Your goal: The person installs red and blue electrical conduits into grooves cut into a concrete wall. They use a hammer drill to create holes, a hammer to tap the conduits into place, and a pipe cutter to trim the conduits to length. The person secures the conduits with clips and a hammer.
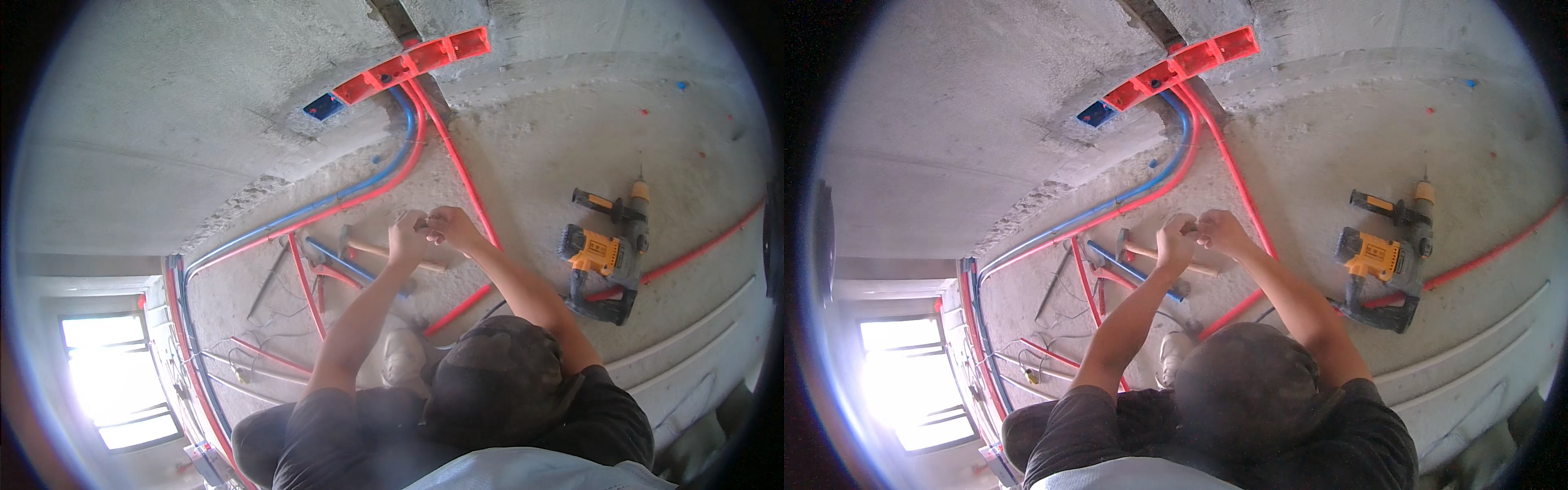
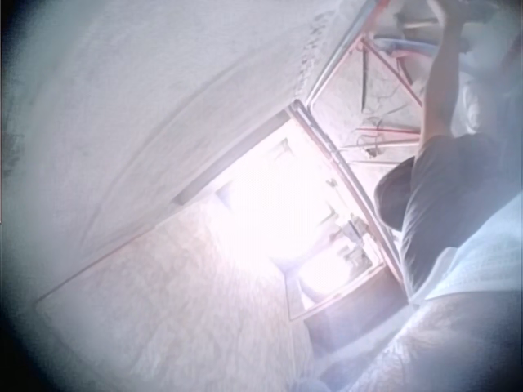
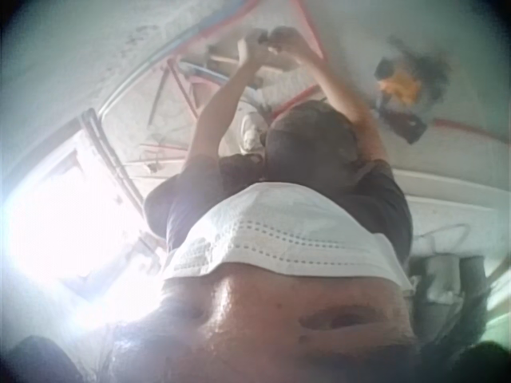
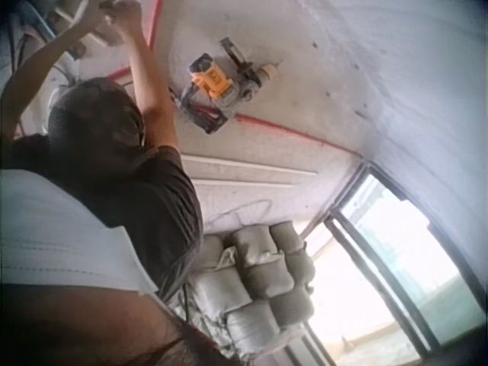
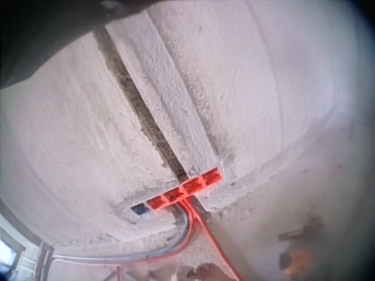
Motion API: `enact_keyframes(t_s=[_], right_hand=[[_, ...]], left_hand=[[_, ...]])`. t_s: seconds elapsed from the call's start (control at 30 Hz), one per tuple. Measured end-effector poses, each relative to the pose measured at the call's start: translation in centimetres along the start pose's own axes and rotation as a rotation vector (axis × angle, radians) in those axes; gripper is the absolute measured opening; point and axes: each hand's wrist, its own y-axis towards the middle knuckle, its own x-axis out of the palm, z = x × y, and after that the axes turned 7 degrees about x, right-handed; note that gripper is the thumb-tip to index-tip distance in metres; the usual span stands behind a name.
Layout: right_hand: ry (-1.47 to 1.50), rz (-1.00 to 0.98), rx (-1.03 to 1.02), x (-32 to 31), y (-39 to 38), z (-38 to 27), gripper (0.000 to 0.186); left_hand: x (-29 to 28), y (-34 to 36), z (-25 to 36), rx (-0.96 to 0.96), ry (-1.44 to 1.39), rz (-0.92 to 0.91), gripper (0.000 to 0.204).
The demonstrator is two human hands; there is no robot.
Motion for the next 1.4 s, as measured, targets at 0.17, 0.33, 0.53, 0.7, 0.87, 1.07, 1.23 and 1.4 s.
enact_keyframes(t_s=[0.17, 0.33, 0.53, 0.7, 0.87, 1.07, 1.23, 1.4], right_hand=[[-0.256, -0.001, -0.122, 0.1, 2.5, 4.1, 0.014], [-0.637, 0.121, -0.346, -0.9, 3.4, 6.6, 0.017], [0.074, 0.240, 0.015, 0.4, 2.5, 4.9, 0.027], [-0.607, 0.364, -0.277, 0.7, 1.7, 3.8, 0.032], [-0.782, 0.722, -0.564, -1.2, -0.2, 3.2, 0.049], [-0.132, 0.161, -0.094, -2.6, -5.9, -2.1, 0.057], [0.138, 0.459, 0.042, -4.5, -9.3, -2.1, 0.040], [-0.159, 0.585, 0.218, -10.1, -12.6, -0.5, 0.032]], left_hand=[[0.5, -0.9, -2.3, -0.067, 0.083, -0.040, 0.026], [1.5, -1.4, -0.4, -0.133, -0.110, -0.061, 0.031], [0.9, -2.1, -2.4, -0.227, 0.300, 0.202, 0.052], [1.8, -4.1, -5.6, -0.737, 0.251, 0.406, 0.079], [2.3, -3.7, -4.7, -0.777, -0.284, 0.754, 0.066], [6.5, -8.3, 4.4, -0.248, -0.323, 0.471, 0.062], [5.8, -9.5, 2.2, -0.141, -0.116, 0.165, 0.045], [5.9, -8.2, -4.1, 0.098, 0.162, -0.024, 0.016]])
